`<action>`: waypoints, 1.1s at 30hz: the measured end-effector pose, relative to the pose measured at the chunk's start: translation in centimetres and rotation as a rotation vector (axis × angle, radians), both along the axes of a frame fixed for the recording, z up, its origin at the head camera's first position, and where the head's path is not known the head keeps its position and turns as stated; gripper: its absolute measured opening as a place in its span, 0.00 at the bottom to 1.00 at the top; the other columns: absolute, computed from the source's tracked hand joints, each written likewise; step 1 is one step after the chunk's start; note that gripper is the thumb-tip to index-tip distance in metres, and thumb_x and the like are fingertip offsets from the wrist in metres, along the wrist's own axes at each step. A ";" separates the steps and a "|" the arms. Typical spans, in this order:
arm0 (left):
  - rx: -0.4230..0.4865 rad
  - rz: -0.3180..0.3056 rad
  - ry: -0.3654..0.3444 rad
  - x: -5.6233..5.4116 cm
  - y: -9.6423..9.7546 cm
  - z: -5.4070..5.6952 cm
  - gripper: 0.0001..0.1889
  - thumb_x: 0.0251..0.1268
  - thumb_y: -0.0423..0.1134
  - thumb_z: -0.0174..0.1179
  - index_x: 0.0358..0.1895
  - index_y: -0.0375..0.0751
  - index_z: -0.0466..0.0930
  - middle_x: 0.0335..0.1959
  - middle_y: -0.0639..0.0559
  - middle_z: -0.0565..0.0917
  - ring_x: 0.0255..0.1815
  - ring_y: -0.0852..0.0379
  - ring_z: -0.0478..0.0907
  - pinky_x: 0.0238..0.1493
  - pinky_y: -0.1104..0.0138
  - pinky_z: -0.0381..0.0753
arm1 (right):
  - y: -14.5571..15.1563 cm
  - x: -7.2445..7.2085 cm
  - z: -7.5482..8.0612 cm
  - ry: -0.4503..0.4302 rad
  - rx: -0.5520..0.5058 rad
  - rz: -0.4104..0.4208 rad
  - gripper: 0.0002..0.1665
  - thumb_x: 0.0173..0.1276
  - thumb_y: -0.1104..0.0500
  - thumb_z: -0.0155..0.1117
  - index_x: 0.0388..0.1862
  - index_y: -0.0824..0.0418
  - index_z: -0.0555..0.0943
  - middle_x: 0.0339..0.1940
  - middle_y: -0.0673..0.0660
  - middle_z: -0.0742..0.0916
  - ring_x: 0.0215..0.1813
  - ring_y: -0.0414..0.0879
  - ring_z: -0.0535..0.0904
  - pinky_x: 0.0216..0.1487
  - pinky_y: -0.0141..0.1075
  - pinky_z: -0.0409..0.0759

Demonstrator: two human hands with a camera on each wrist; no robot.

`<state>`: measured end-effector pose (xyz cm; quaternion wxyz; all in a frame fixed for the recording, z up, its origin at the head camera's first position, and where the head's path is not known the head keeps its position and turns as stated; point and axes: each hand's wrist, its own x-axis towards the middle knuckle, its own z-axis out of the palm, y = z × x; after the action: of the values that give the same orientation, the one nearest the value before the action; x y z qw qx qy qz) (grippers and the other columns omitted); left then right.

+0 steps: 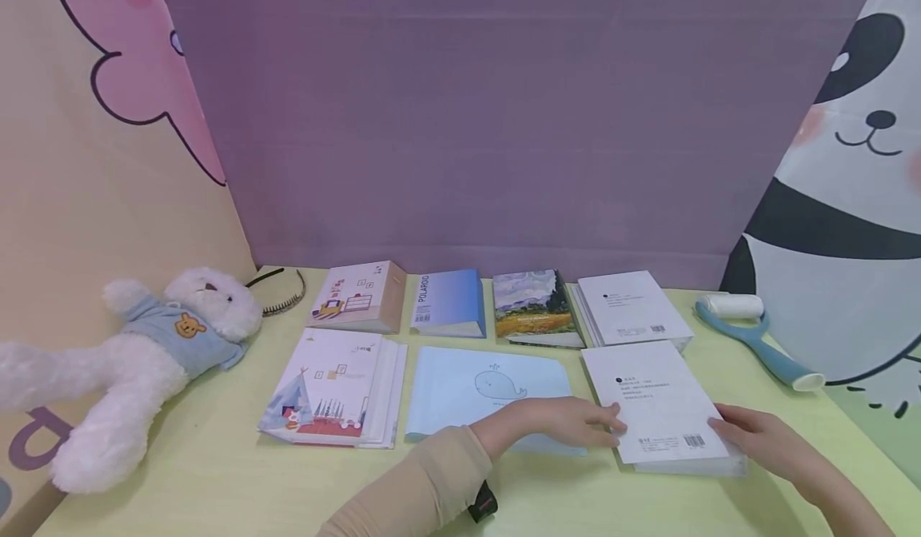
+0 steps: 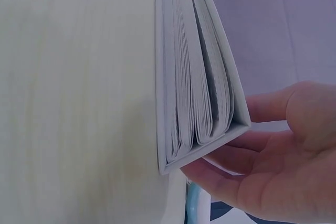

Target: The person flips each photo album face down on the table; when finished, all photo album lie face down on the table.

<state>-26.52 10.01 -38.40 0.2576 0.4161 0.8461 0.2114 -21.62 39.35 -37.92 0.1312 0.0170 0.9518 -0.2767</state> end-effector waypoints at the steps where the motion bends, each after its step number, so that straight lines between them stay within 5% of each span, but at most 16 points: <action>1: 0.000 0.000 -0.002 0.0 0.0 0.0 0.21 0.73 0.52 0.43 0.67 0.60 0.67 0.74 0.66 0.51 0.72 0.72 0.50 0.69 0.79 0.52 | 0.0 0.0 0.1 -0.004 0.001 -0.002 0.43 0.74 0.42 0.44 0.67 0.80 0.57 0.64 0.79 0.66 0.63 0.73 0.62 0.53 0.59 0.70; 8: 0.006 0.000 -0.011 -0.1 0.0 -0.1 0.21 0.74 0.51 0.43 0.67 0.59 0.67 0.74 0.65 0.51 0.72 0.72 0.49 0.69 0.79 0.51 | -0.3 0.2 0.4 0.013 -0.002 0.004 0.40 0.74 0.45 0.46 0.64 0.81 0.59 0.61 0.79 0.69 0.58 0.68 0.68 0.51 0.56 0.71; 20: 0.003 0.012 -0.013 0.1 -0.2 0.2 0.21 0.73 0.52 0.43 0.67 0.59 0.67 0.74 0.67 0.52 0.72 0.72 0.49 0.69 0.79 0.52 | 0.0 0.2 0.5 0.029 -0.005 -0.009 0.38 0.73 0.45 0.48 0.63 0.78 0.63 0.58 0.73 0.75 0.48 0.45 0.73 0.44 0.39 0.72; 25: 0.007 0.002 -0.008 0.0 -0.3 0.0 0.21 0.74 0.51 0.43 0.67 0.59 0.67 0.74 0.66 0.52 0.72 0.72 0.49 0.69 0.79 0.52 | 0.0 0.2 0.4 0.019 -0.021 -0.028 0.39 0.73 0.45 0.49 0.63 0.78 0.63 0.59 0.74 0.74 0.50 0.50 0.74 0.43 0.39 0.72; 28: 0.009 0.000 -0.005 0.0 -0.3 0.0 0.22 0.74 0.51 0.43 0.68 0.58 0.65 0.74 0.66 0.52 0.72 0.71 0.50 0.69 0.78 0.52 | 0.1 0.2 0.3 0.054 -0.018 -0.041 0.38 0.71 0.44 0.52 0.63 0.77 0.65 0.59 0.74 0.74 0.51 0.52 0.76 0.42 0.37 0.73; 33: 0.038 -0.003 0.010 -0.1 -0.4 0.1 0.23 0.74 0.52 0.42 0.70 0.58 0.62 0.73 0.65 0.56 0.72 0.69 0.54 0.69 0.77 0.54 | -0.1 0.0 0.4 0.186 0.022 -0.048 0.37 0.64 0.45 0.62 0.61 0.72 0.70 0.58 0.73 0.76 0.45 0.41 0.80 0.39 0.35 0.77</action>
<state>-26.63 9.64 -38.34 0.2457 0.4232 0.8426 0.2248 -21.57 39.27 -37.49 0.0353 0.0153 0.9622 -0.2695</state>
